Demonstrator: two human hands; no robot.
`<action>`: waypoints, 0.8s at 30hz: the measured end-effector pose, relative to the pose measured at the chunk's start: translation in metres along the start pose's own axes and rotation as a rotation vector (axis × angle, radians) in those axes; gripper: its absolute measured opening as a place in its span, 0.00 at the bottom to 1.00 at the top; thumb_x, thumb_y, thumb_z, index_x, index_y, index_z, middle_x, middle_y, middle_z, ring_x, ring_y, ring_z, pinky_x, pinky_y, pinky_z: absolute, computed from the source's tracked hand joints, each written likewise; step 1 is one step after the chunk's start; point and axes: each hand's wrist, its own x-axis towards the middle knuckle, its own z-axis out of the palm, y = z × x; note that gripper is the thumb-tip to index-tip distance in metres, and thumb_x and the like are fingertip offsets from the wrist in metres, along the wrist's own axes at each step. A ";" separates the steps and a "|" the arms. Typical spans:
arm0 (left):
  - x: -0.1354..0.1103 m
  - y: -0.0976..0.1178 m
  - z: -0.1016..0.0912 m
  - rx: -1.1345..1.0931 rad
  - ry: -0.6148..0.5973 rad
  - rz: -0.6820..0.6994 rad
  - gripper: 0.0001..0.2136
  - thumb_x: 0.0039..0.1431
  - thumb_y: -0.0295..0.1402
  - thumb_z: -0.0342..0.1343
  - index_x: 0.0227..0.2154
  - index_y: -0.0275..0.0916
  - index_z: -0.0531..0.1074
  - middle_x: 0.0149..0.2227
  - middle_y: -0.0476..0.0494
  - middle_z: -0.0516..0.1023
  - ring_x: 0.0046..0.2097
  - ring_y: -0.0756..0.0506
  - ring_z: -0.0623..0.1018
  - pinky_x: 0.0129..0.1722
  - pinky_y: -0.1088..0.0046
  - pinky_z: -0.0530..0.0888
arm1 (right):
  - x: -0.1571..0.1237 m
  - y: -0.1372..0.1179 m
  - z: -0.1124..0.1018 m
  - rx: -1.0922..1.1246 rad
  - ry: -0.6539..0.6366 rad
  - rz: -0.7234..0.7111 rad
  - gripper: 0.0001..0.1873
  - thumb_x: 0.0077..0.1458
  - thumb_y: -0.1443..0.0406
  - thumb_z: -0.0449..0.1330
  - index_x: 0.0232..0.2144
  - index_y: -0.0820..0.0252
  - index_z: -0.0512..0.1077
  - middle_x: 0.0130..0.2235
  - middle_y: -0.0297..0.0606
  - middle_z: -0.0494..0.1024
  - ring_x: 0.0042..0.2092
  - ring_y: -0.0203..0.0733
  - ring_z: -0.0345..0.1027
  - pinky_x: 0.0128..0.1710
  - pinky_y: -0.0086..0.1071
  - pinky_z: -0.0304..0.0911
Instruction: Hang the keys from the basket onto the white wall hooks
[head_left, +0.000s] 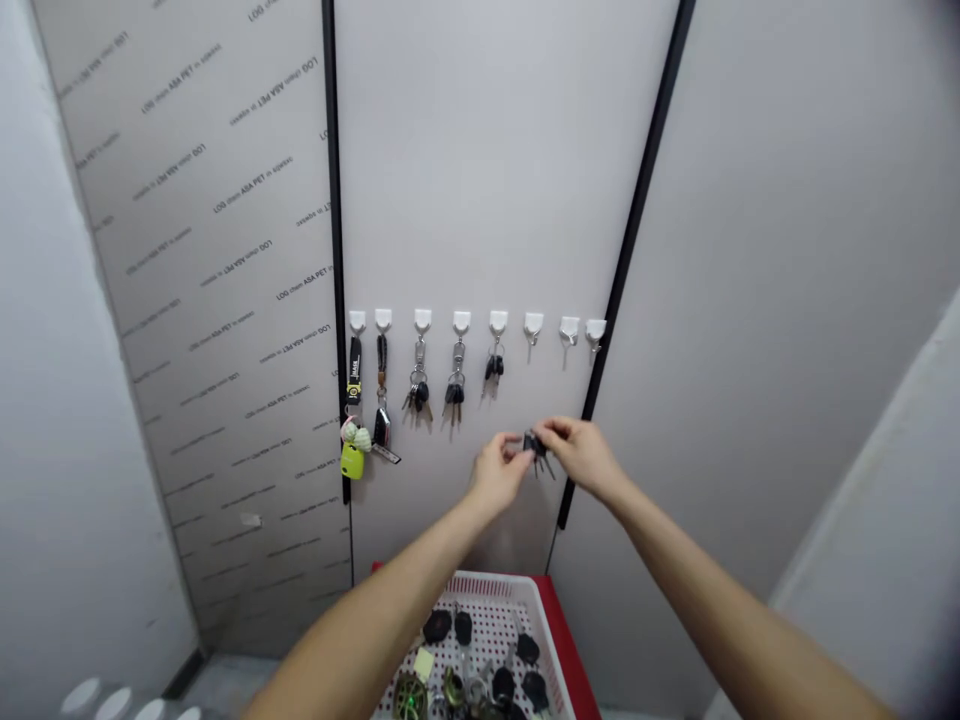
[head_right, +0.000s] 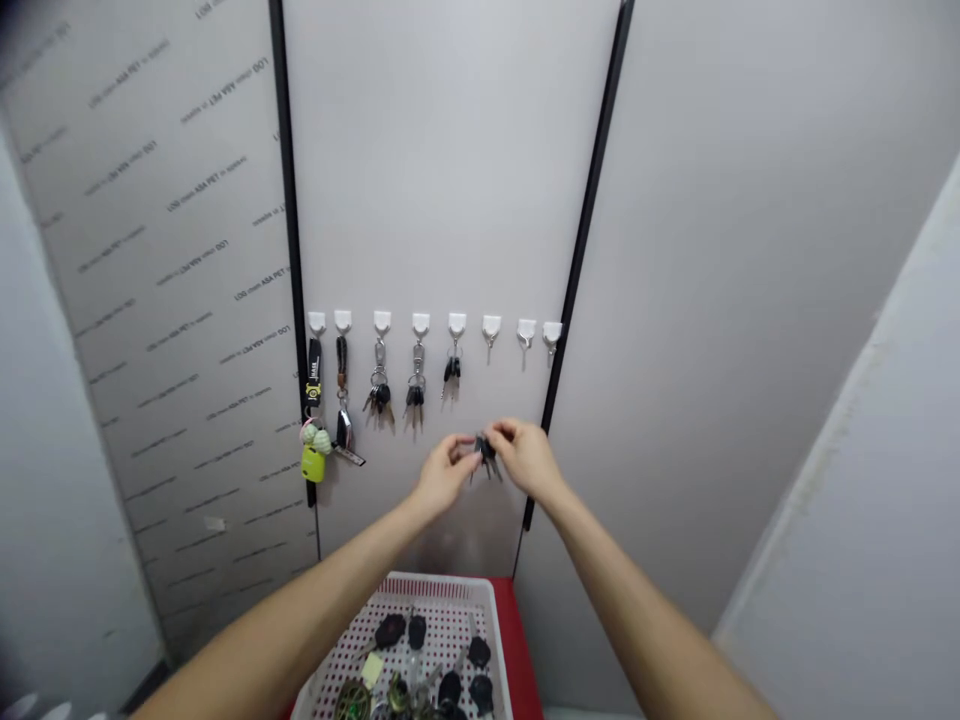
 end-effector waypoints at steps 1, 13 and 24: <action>0.010 0.012 0.000 0.025 0.039 0.020 0.12 0.42 0.31 0.48 0.33 0.35 0.60 0.20 0.52 0.66 0.22 0.55 0.64 0.23 0.81 0.61 | 0.013 -0.004 -0.007 0.009 0.036 0.009 0.11 0.40 0.61 0.48 0.20 0.64 0.66 0.20 0.34 0.67 0.23 0.32 0.58 0.24 0.26 0.54; 0.056 0.082 -0.007 0.365 0.204 0.174 0.11 0.43 0.24 0.43 0.33 0.36 0.61 0.35 0.44 0.69 0.36 0.51 0.68 0.37 0.75 0.63 | 0.102 -0.038 -0.030 -0.296 0.355 0.124 0.11 0.39 0.64 0.49 0.20 0.65 0.69 0.18 0.38 0.70 0.22 0.35 0.62 0.21 0.26 0.54; 0.017 0.039 -0.021 0.442 0.056 0.145 0.12 0.42 0.24 0.44 0.34 0.35 0.64 0.35 0.44 0.69 0.32 0.52 0.68 0.36 0.75 0.64 | 0.065 -0.012 -0.017 -0.208 0.394 0.081 0.15 0.41 0.65 0.47 0.29 0.66 0.69 0.24 0.39 0.72 0.26 0.35 0.64 0.27 0.26 0.57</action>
